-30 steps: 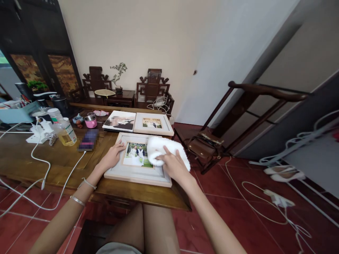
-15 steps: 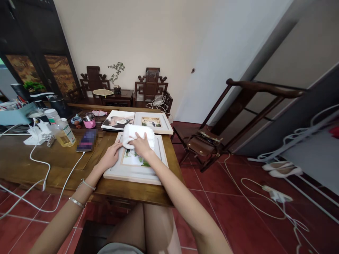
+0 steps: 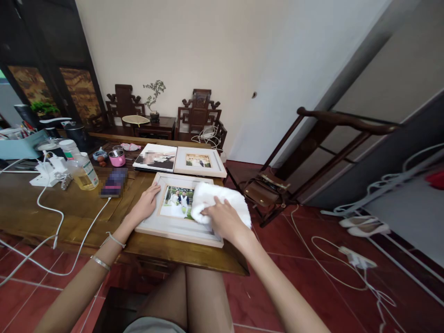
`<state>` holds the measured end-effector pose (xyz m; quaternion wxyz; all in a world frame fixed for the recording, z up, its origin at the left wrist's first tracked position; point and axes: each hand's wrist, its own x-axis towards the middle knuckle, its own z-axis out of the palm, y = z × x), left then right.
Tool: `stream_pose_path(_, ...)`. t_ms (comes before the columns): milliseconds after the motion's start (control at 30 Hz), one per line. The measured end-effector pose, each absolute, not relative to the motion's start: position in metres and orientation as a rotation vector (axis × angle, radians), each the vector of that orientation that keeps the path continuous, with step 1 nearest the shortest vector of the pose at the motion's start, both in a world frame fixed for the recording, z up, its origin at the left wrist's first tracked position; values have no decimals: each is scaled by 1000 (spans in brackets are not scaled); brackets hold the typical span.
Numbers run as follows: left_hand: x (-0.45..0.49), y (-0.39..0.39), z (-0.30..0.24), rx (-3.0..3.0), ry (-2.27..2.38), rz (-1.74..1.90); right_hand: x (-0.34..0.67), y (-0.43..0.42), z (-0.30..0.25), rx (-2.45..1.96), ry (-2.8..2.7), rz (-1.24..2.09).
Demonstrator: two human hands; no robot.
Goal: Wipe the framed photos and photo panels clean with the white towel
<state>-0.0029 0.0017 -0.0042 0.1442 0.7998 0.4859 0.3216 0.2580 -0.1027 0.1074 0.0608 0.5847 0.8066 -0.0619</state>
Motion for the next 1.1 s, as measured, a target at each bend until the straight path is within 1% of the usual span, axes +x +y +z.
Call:
stream_pose_path(133,-2,0,-2,2316,1413,886,251,-155,127,1652,2430,-350)
stream_pose_path(267,-3,0,1,2346,1400,855,253,-151,119,1724,2388,-354)
stream_pose_path(467,-4,1,3,2355,1375,839,260,-71,92,1937,2441,-68)
stream_pose_path(567,-5,3,2,2363,1369,863,260,-35,91,2065,2475,164)
stream_pose_path(667,-5,3,-1,2357,1381,887,254,-20,88,1991,2494,324)
stream_pose_path(767,-5,3,-2,2331,1414,897,243,-34,83,1884,2449,271)
stream_pose_path(867,-4,2,-3,2324,1414,894,233,-72,87,1817,2420,168)
stream_pose_path(1000,-2,0,-1,2327,1419,876,226,-135,112,1664,2406,-108)
stream_pose_path(1100,-1,-1,0,2318,1426,874,220,-165,128,1568,2446,-297)
